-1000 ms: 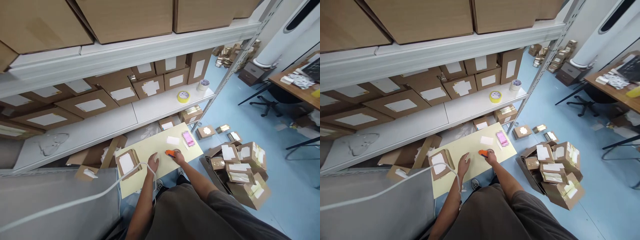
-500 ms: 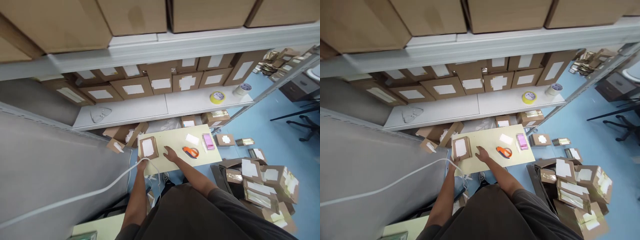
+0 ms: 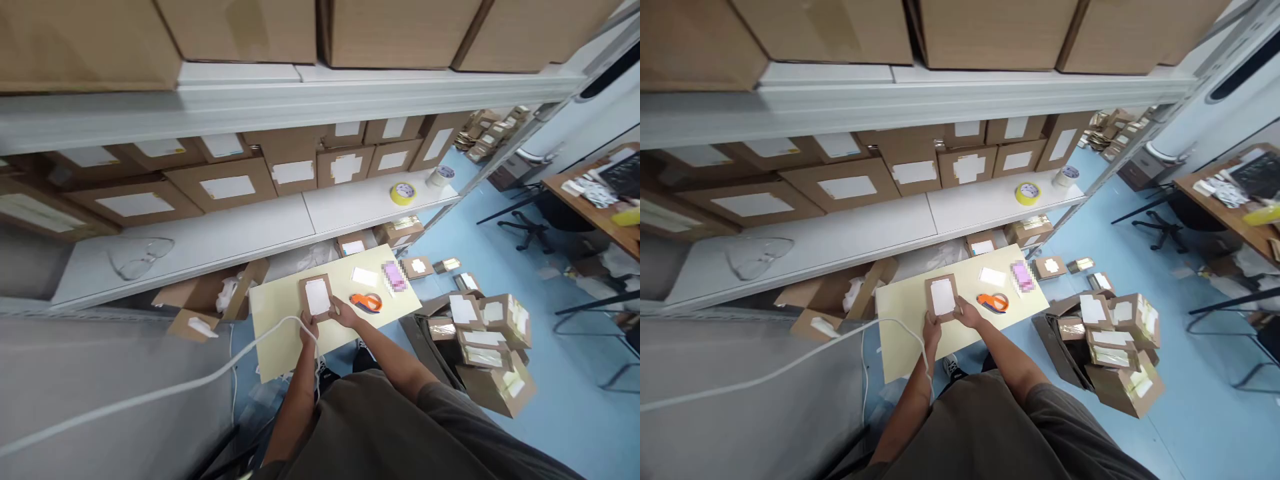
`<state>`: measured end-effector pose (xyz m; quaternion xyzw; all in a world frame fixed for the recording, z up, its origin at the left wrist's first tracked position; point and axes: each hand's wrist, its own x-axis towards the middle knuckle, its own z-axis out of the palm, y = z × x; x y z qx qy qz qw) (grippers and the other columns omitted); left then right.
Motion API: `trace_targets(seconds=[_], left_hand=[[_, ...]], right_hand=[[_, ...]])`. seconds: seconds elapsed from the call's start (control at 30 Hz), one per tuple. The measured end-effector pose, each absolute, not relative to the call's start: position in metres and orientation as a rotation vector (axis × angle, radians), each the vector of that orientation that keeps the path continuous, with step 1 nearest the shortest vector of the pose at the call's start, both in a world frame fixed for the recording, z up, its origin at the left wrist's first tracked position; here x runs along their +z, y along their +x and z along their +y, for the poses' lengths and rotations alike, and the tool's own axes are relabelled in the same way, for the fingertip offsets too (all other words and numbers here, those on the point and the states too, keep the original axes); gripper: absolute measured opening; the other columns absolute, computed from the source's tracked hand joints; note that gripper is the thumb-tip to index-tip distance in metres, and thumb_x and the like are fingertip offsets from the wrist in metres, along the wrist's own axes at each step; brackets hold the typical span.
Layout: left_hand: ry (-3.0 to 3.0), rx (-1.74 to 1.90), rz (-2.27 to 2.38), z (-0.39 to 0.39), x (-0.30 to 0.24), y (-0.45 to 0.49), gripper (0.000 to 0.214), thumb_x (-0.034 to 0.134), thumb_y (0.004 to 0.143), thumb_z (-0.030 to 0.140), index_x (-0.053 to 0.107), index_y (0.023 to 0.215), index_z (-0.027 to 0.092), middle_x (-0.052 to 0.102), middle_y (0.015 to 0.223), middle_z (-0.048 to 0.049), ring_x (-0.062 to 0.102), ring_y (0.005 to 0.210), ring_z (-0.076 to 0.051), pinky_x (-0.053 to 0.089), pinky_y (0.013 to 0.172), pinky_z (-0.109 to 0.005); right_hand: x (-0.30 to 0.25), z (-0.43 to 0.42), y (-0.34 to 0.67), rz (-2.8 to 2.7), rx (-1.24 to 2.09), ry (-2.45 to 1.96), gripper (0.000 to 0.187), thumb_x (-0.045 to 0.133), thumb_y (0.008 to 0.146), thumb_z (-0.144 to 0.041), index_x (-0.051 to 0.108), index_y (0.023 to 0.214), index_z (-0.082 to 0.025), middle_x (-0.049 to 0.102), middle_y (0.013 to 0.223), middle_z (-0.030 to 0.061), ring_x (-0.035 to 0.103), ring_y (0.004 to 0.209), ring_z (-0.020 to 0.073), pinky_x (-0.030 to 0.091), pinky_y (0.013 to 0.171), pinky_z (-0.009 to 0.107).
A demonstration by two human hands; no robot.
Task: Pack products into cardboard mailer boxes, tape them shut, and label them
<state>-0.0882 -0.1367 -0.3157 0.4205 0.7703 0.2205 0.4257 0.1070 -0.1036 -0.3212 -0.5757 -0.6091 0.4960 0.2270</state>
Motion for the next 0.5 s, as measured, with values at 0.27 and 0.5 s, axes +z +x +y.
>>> trace_targets(seconds=[0.27, 0.5], left_hand=[[1.085, 0.646, 2.079, -0.115, -0.312, -0.066, 0.074, 0.061, 0.102, 0.034, 0.041, 0.169, 0.011, 0.05, 0.172, -0.0258, 0.045, 0.162, -0.04, 0.038, 0.134, -0.051], [1.5, 0.756, 2.084, -0.111, -0.3, -0.032, 0.058, 0.049, 0.108, 0.032, 0.052, 0.164, 0.02, 0.057, 0.164, -0.0185, 0.044, 0.16, -0.038, 0.032, 0.138, -0.052]], right_hand=[[-0.336, -0.03, 0.24, -1.12, 1.063, -2.333, 0.066, 0.071, 0.098, -0.043, 0.058, 0.158, -0.018, 0.063, 0.159, 0.0214, 0.064, 0.143, 0.0361, 0.052, 0.114, 0.041], [-0.388, 0.017, 0.273, -0.951, 1.141, -2.527, 0.083, 0.088, 0.084, -0.051, 0.056, 0.149, -0.011, 0.064, 0.15, 0.0332, 0.065, 0.138, 0.0429, 0.053, 0.103, 0.046]])
